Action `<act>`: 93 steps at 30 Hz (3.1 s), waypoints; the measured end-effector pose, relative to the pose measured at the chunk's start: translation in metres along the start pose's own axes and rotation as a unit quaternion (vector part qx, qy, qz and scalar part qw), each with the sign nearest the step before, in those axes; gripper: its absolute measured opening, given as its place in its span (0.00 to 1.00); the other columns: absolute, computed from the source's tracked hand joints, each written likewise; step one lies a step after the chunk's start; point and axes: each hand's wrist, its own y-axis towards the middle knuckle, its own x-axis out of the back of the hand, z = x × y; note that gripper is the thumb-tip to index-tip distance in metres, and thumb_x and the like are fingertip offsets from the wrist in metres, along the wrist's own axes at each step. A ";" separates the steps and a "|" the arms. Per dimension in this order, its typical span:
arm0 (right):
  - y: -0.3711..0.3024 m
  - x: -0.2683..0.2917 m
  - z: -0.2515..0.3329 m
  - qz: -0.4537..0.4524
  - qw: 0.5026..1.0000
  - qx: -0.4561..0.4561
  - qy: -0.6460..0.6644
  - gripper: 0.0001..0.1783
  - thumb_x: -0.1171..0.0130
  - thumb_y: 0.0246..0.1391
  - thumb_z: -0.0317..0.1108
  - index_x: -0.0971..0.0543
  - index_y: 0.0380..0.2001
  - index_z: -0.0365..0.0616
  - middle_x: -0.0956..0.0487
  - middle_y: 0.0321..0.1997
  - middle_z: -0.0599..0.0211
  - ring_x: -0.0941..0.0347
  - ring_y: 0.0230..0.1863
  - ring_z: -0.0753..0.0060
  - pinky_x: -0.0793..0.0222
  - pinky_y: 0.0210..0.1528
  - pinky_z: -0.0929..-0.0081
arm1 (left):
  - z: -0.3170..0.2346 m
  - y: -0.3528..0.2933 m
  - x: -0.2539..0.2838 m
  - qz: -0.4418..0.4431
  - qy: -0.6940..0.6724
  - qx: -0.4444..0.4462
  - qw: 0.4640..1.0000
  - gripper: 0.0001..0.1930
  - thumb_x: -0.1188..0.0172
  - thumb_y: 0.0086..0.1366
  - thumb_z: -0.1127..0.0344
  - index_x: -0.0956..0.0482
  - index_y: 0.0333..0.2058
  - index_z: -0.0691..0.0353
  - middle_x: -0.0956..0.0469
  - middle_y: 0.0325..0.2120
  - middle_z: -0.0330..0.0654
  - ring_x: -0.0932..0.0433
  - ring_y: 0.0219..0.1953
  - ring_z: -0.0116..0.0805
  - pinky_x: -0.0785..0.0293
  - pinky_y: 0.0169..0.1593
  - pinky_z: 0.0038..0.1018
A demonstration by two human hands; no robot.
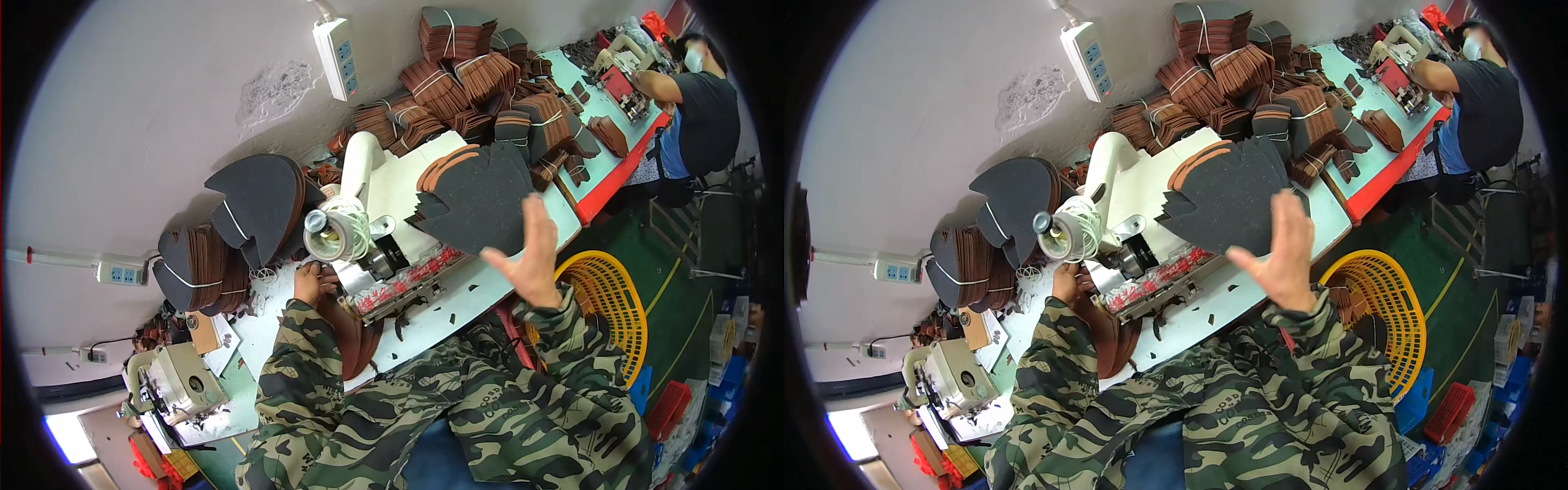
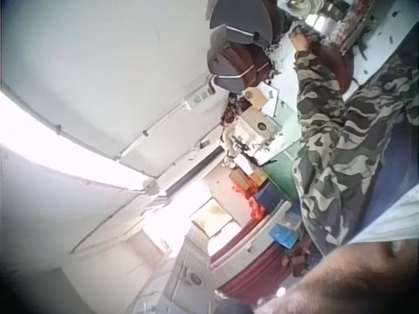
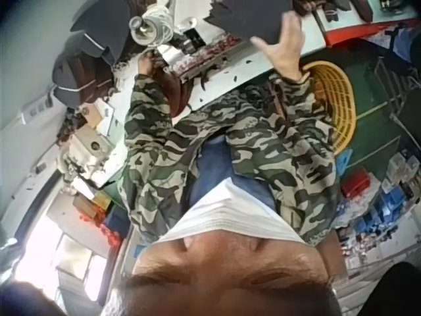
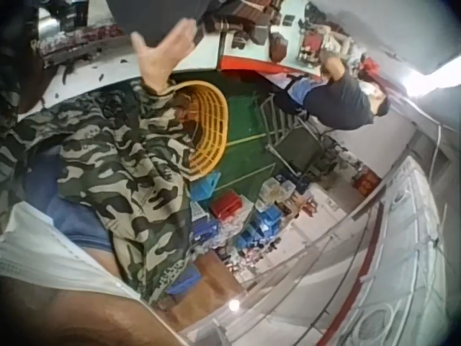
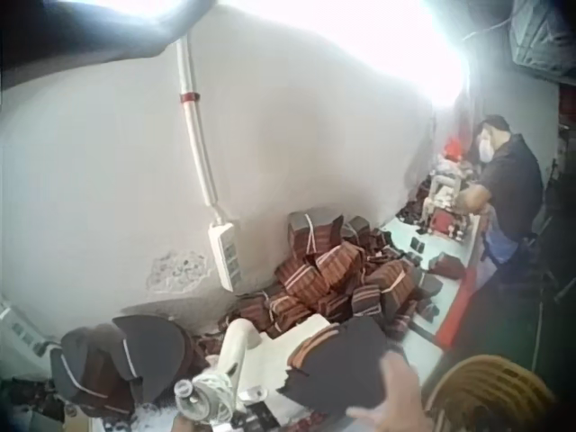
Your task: The person takes a stack of leather shoe pieces, separates them, and feeds each piece through an edge skiving machine before gathering the processed pieces into a stack.
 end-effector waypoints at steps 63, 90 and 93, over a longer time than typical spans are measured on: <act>-0.135 -0.126 0.082 0.302 0.932 0.152 0.135 0.17 0.37 0.41 0.38 0.22 0.37 0.44 0.25 0.43 0.58 0.31 0.47 0.56 0.36 0.50 0.60 | 0.016 -0.060 0.043 0.046 0.590 -0.243 0.769 0.27 0.42 0.55 0.41 0.21 0.39 0.61 0.25 0.31 0.55 0.28 0.38 0.54 0.32 0.45 0.42; -0.142 -0.155 0.105 0.392 0.876 0.256 0.115 0.28 0.37 0.41 0.44 0.28 0.45 0.41 0.34 0.58 0.55 0.41 0.61 0.56 0.43 0.56 0.54 | 0.128 -0.164 0.082 -0.270 -0.039 0.043 0.961 0.30 0.30 0.50 0.69 0.36 0.48 0.74 0.25 0.41 0.51 0.24 0.41 0.39 0.26 0.44 0.30; -0.156 -0.143 0.091 0.373 0.850 0.327 0.181 0.27 0.36 0.41 0.42 0.27 0.45 0.41 0.32 0.55 0.53 0.38 0.58 0.53 0.42 0.56 0.55 | 0.120 -0.145 0.077 -0.266 0.034 0.025 0.963 0.30 0.30 0.50 0.70 0.35 0.48 0.75 0.25 0.41 0.51 0.24 0.41 0.38 0.27 0.46 0.28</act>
